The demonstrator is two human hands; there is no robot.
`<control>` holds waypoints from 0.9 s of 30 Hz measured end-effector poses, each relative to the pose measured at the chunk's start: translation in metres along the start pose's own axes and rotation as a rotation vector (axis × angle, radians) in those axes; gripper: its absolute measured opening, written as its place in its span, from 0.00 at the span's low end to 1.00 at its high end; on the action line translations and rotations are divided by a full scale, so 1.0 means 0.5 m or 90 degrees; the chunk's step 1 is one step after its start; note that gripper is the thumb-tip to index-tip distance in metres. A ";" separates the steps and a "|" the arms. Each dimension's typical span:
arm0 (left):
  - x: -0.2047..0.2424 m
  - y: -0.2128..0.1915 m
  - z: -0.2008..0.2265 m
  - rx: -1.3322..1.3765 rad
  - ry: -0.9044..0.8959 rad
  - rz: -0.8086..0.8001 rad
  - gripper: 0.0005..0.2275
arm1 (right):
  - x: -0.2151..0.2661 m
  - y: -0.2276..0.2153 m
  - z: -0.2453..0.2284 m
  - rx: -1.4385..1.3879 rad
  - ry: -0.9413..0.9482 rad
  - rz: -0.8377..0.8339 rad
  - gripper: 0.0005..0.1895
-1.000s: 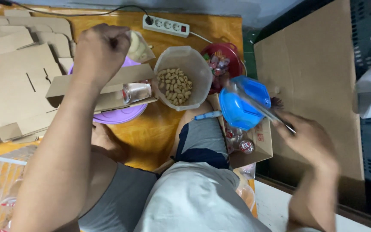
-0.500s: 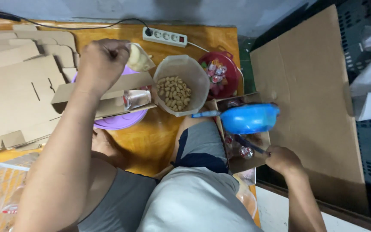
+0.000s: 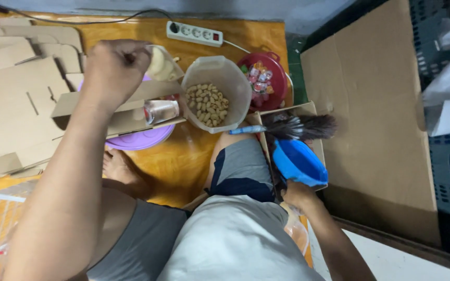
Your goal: The person uses tongs to transfer cashews from a container into a small plastic bag, then places the bag into a cardboard box. They then open a container of orange snacks and transfer them into a plastic bag using tongs.
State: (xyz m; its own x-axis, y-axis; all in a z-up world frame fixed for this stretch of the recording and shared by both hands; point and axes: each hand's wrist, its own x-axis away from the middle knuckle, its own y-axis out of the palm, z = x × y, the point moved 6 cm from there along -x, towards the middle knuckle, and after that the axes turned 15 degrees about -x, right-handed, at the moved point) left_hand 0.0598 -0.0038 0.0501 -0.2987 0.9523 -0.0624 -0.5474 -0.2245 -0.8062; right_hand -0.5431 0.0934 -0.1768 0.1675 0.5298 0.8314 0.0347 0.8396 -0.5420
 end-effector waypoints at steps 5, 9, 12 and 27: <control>-0.006 0.016 0.008 0.094 0.062 0.038 0.11 | 0.104 -0.111 -0.092 0.029 -0.013 0.009 0.35; -0.004 0.030 0.041 0.165 0.075 0.010 0.10 | 0.280 -0.297 -0.281 -0.169 -0.429 0.442 0.20; 0.013 0.031 0.082 0.165 0.061 -0.039 0.08 | 0.410 -0.370 -0.447 -0.342 -0.893 0.578 0.18; 0.049 -0.011 0.125 0.191 0.087 -0.003 0.12 | 0.427 -0.480 -0.673 -0.393 -1.065 0.528 0.04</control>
State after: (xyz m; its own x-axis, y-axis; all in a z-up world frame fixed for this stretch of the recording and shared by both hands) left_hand 0.0067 0.0078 0.0896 -0.1986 0.9679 -0.1541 -0.7604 -0.2514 -0.5989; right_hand -0.1841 -0.0352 0.0896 -0.6076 0.5779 -0.5448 0.7935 0.4137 -0.4462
